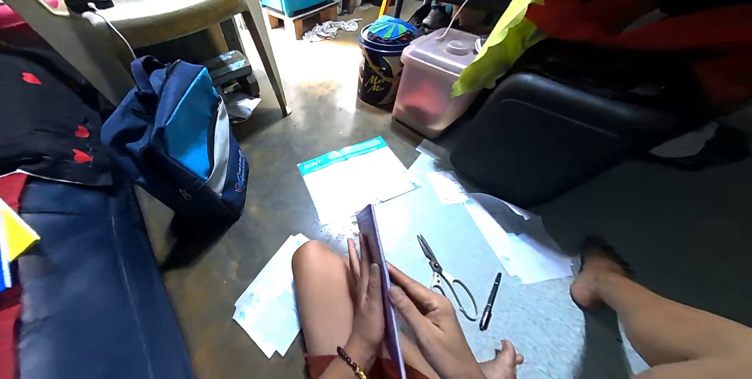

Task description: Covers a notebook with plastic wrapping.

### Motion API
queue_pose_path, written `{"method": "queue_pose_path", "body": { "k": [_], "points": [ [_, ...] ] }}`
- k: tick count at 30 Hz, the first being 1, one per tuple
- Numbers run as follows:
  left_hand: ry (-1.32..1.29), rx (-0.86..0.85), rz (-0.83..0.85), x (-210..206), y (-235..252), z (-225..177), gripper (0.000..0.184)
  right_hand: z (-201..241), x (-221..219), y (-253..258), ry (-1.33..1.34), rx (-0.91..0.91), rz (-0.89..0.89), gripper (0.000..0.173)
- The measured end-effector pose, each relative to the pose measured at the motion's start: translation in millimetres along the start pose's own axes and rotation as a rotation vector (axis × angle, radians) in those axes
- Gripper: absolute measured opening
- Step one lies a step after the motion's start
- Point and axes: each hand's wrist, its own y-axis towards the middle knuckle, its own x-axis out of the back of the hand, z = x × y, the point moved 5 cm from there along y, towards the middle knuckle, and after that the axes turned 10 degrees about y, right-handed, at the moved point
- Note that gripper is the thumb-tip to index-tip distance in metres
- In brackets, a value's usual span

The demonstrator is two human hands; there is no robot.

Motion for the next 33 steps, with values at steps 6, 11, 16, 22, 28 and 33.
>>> {"method": "queue_pose_path", "body": {
  "k": [6, 11, 16, 22, 28, 33],
  "points": [
    [-0.080, -0.076, 0.069, -1.7, -7.0, -29.6, 0.070, -11.1, -2.4, -4.5, -0.097, 0.001, -0.032, 0.037],
    [-0.085, -0.042, 0.060, 2.2, -5.5, -36.7, 0.057, -14.5, -1.5, -4.9, -0.100, -0.090, -0.073, 0.042],
    [0.046, -0.002, -0.052, 16.8, 6.1, -28.0, 0.041, -36.5, 5.5, -2.4, -0.072, -0.279, -0.090, 0.051],
    [0.252, 0.107, 0.072, 32.0, 22.2, -25.5, 0.030, -75.2, 8.4, -5.8, 0.102, -0.491, -0.136, 0.083],
    [0.094, 0.199, 0.096, 26.0, 23.6, -11.0, 0.018, -103.5, 14.1, -8.9, 0.404, -0.575, -0.197, 0.096],
    [-0.009, 0.153, 0.120, 19.2, 13.4, -27.0, 0.013, -89.0, 20.5, -0.5, 0.640, -0.431, -0.177, 0.130]
  ]
}}
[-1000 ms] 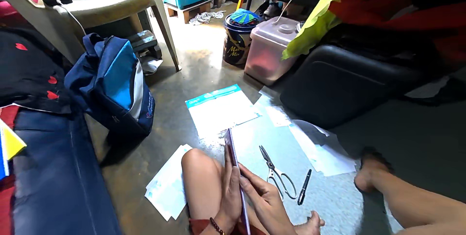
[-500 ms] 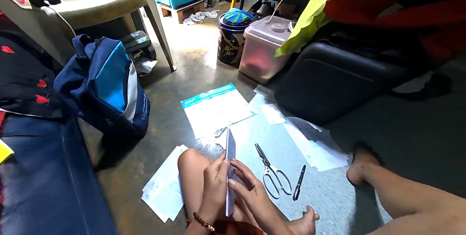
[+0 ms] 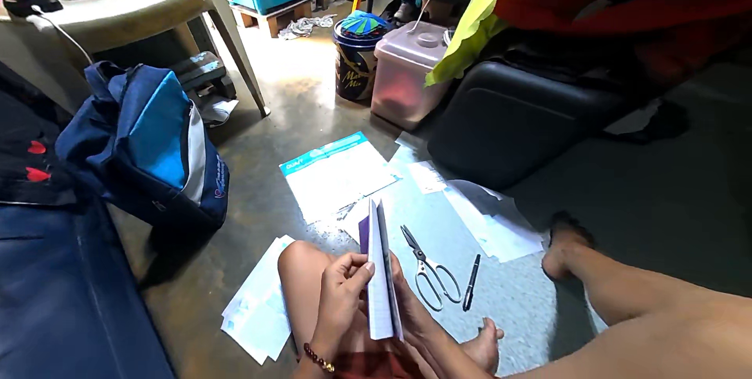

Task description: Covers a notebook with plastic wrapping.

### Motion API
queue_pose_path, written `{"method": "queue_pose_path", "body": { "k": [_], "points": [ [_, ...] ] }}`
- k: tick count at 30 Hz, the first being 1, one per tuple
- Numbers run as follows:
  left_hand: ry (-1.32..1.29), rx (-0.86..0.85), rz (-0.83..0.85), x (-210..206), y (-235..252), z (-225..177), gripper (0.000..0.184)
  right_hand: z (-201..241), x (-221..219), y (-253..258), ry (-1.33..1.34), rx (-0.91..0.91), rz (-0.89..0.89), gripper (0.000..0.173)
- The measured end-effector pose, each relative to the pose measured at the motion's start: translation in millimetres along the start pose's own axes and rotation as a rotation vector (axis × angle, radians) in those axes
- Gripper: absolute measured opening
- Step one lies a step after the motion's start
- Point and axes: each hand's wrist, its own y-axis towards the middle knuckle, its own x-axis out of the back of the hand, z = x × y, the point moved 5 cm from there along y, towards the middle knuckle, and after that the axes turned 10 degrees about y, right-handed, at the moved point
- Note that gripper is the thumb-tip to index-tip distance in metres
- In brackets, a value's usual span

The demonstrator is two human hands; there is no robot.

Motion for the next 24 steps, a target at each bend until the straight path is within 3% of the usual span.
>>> {"method": "queue_pose_path", "body": {
  "k": [3, 8, 12, 18, 24],
  "points": [
    [-0.013, -0.030, 0.006, -3.5, -6.6, -9.2, 0.012, 14.0, -12.2, -9.8, 0.123, 0.050, 0.025, 0.125],
    [-0.124, -0.027, 0.039, -2.9, -10.0, -12.7, 0.013, 27.4, -20.9, -18.1, 0.261, 0.099, 0.164, 0.085],
    [-0.144, -0.033, 0.059, -2.7, -12.1, -16.2, 0.013, 31.2, -25.3, -19.8, 0.283, 0.107, 0.233, 0.068],
    [-0.166, -0.041, 0.058, -3.5, -13.6, -18.1, 0.013, 32.1, -24.9, -21.8, 0.253, 0.086, 0.167, 0.082],
    [-0.169, -0.059, 0.055, -3.5, -15.3, -18.4, 0.012, 34.0, -25.2, -24.6, 0.272, 0.118, 0.221, 0.069]
  ]
}}
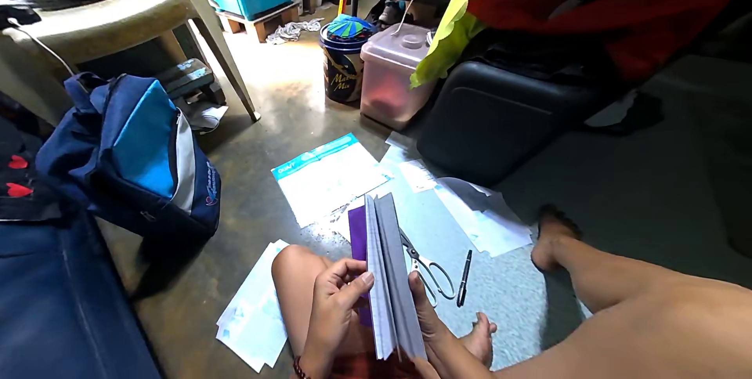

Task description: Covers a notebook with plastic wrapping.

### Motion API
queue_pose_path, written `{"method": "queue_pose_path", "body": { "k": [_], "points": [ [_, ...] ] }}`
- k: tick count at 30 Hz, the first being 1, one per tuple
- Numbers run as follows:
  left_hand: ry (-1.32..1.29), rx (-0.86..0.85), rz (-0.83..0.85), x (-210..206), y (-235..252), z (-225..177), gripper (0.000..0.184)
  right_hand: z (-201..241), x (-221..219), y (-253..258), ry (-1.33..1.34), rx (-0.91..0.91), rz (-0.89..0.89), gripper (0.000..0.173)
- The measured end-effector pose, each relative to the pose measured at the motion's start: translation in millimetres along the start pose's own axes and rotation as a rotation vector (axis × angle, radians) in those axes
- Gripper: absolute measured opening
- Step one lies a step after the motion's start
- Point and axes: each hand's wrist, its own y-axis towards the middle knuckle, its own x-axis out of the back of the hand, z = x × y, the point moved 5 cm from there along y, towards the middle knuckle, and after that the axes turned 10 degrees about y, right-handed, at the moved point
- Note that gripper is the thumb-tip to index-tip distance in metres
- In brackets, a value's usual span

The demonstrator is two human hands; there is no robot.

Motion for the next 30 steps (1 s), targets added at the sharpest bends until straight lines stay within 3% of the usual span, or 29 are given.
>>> {"method": "queue_pose_path", "body": {
  "k": [6, 10, 14, 15, 18, 21, 25, 28, 30],
  "points": [
    [0.104, -0.091, -0.010, -3.4, -4.7, -6.4, 0.014, 2.5, -4.0, 0.1, 0.028, -0.054, 0.057, 0.080],
    [0.206, -0.158, -0.008, -5.1, -6.8, -8.9, 0.016, 5.7, -5.1, -5.1, -0.053, -0.075, -0.073, 0.049],
    [0.291, -0.117, 0.033, -7.2, -7.5, -5.4, 0.019, 1.1, -0.6, -3.0, -0.058, -0.081, -0.084, 0.033],
    [0.347, -0.103, 0.055, -7.4, -6.2, -2.7, 0.020, -0.8, 0.5, -2.0, -0.058, -0.071, -0.119, 0.036],
    [0.530, -0.100, 0.100, -3.6, 0.7, 5.1, 0.024, -4.7, 8.7, 6.1, -0.184, -0.115, -0.152, 0.072],
    [0.707, -0.006, 0.142, 10.4, 12.1, 14.7, 0.029, -2.6, 17.5, 14.1, -0.403, -0.172, -0.324, 0.059],
    [1.019, 0.004, -0.163, 56.2, 32.2, 26.0, 0.047, 3.0, 37.0, 16.8, -0.549, -0.165, -0.525, 0.042],
    [0.759, 0.113, -0.251, 86.9, 44.9, 47.3, 0.069, 11.4, 33.8, 18.5, -0.516, -0.094, -0.522, 0.035],
    [0.325, 0.155, -0.154, 81.9, 44.3, 49.4, 0.061, 14.3, 27.9, 19.9, -0.524, -0.053, -0.478, 0.034]
  ]
}}
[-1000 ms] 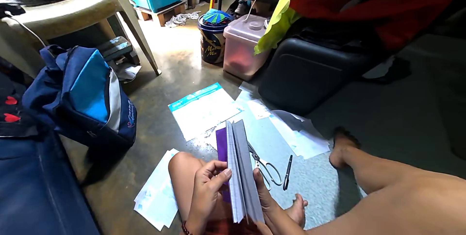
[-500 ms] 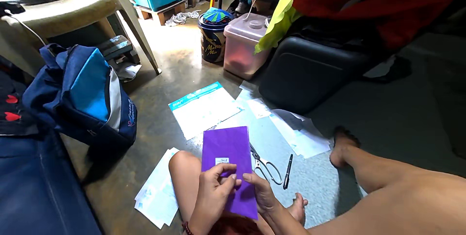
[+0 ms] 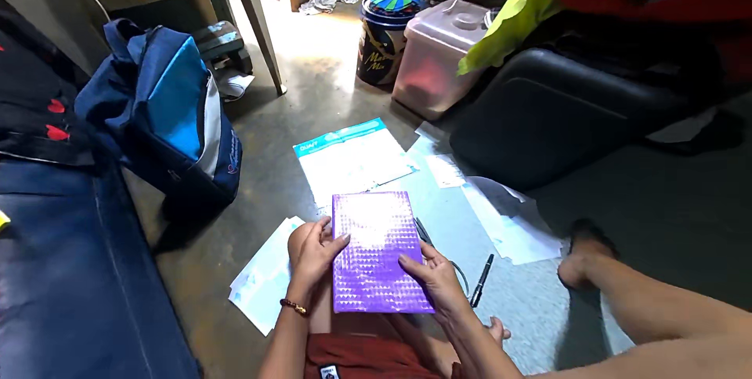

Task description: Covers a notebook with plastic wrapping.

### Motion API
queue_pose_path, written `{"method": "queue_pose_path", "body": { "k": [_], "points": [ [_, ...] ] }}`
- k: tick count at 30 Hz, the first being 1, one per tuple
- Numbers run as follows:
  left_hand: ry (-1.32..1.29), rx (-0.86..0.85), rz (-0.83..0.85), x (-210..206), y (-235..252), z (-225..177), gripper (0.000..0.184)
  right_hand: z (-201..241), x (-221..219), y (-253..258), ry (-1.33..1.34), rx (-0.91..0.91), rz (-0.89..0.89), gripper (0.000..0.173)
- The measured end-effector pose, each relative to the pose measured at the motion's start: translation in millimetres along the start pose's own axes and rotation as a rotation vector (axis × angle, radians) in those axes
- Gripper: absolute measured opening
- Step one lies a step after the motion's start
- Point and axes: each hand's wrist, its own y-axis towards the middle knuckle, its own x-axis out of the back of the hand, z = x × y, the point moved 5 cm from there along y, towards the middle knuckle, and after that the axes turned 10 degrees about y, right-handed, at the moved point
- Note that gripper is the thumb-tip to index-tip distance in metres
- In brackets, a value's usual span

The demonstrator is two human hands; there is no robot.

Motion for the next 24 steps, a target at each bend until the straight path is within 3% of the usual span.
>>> {"method": "queue_pose_path", "body": {
  "k": [2, 4, 9, 12, 16, 20, 24],
  "points": [
    [-0.358, 0.038, 0.143, -13.5, -7.6, -7.0, 0.045, 2.5, -1.7, -0.4, -0.033, 0.044, 0.020, 0.031],
    [-0.478, 0.029, 0.137, -20.1, -11.6, -11.9, 0.039, 2.5, -0.2, 1.0, -0.087, 0.080, 0.016, 0.027],
    [-0.475, -0.070, 0.028, -16.6, -9.8, -14.4, 0.027, 2.6, 6.9, 8.0, -0.178, 0.138, 0.063, 0.015],
    [-0.509, -0.110, -0.011, -13.2, -7.6, -14.1, 0.021, 2.5, 8.5, 11.2, -0.153, 0.158, 0.111, 0.020],
    [-0.463, -0.119, -0.096, -9.4, -4.3, -8.2, 0.029, -0.1, 12.8, 12.3, -0.160, 0.109, 0.147, 0.032],
    [-0.450, -0.071, -0.198, 3.7, 4.9, 6.7, 0.031, 2.9, 11.5, 11.3, -0.313, 0.054, 0.186, 0.011],
    [-0.622, 0.001, -0.354, 24.8, 1.8, 1.2, 0.029, 14.2, 5.0, 4.6, -0.355, 0.133, 0.182, 0.011]
  ]
}}
